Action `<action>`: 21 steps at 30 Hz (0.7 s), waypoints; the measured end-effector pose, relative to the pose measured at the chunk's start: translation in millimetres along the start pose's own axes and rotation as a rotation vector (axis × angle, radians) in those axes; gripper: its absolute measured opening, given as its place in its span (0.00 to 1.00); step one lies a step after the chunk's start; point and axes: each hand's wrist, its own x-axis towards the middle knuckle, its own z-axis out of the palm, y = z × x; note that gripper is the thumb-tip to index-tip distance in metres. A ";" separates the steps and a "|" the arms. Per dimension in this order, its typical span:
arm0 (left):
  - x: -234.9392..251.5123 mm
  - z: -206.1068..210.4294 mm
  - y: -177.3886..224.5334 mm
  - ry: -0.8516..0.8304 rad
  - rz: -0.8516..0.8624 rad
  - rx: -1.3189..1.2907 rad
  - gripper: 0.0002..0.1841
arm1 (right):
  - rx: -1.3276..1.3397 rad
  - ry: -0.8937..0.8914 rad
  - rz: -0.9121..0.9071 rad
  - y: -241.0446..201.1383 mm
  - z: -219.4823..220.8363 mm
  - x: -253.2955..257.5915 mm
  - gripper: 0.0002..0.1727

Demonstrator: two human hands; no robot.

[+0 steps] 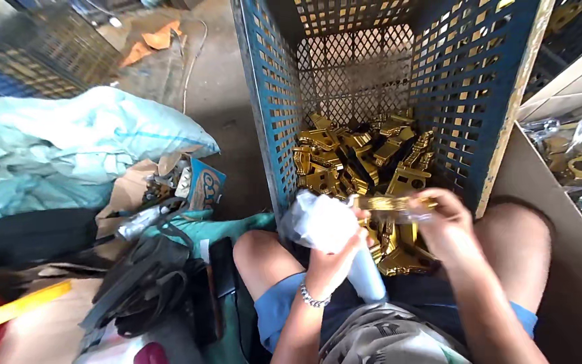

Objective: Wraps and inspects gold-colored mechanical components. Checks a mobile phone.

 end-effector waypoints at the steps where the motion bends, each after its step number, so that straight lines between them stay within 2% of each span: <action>1: -1.8 -9.0 4.8 0.052 -0.014 -0.005 0.21 | 0.298 0.076 0.035 -11.7 -12.4 6.8 0.13; 2: -2.5 -15.5 7.8 0.100 -0.024 0.009 0.22 | 0.575 0.135 0.047 -22.2 -19.6 13.9 0.16; 3: -2.7 -16.6 6.9 0.151 -0.004 0.073 0.19 | 0.670 0.106 0.068 -29.6 -20.2 18.7 0.20; 4: -2.8 -14.1 0.3 0.193 0.054 0.203 0.18 | 0.499 0.044 0.122 -33.2 -11.3 18.2 0.23; 5: -3.0 -9.9 -9.4 0.215 0.133 0.364 0.21 | 0.202 -0.059 0.183 -31.4 3.1 11.4 0.22; 6: -2.8 -5.5 -19.2 0.214 0.226 0.524 0.24 | -0.049 -0.231 0.214 -26.4 17.9 2.3 0.23; 8: -2.0 3.8 -28.6 0.198 0.365 0.697 0.21 | -0.346 -0.478 0.120 -15.5 41.8 -11.4 0.15; 9: -4.6 6.5 -25.5 0.156 0.343 0.648 0.21 | -0.423 -0.507 0.060 -12.8 46.3 -14.1 0.10; 11: -11.5 8.5 -7.9 0.024 0.122 0.338 0.26 | -0.477 -0.522 0.104 -13.7 43.5 -16.6 0.08; 12: -13.6 6.2 -0.8 -0.027 0.025 0.231 0.25 | -0.488 -0.545 0.155 -14.2 41.8 -19.9 0.09; 13: -14.3 0.3 2.2 -0.052 0.001 0.239 0.21 | -0.475 -0.580 0.216 -14.3 40.0 -24.1 0.08; 15: -8.8 -20.4 -7.3 0.061 0.149 0.516 0.16 | -0.391 -0.632 0.368 -13.6 34.6 -28.7 0.04; 16: -4.7 -35.0 -15.1 0.144 0.252 0.712 0.18 | -0.358 -0.628 0.424 -11.0 31.9 -28.8 0.04; 18: 1.4 -55.6 -24.6 0.346 0.408 0.942 0.19 | -0.295 -0.541 0.469 -4.3 29.0 -30.2 0.13; 19: 2.9 -57.5 -20.9 0.384 0.433 0.927 0.18 | -0.254 -0.473 0.458 -0.8 32.2 -30.3 0.17; 20: -0.1 -52.4 -12.0 0.335 0.394 0.840 0.18 | -0.239 -0.435 0.426 2.1 38.4 -30.8 0.20; 21: -7.4 -42.3 -1.6 0.212 0.278 0.708 0.18 | -0.239 -0.460 0.383 4.7 45.6 -32.2 0.20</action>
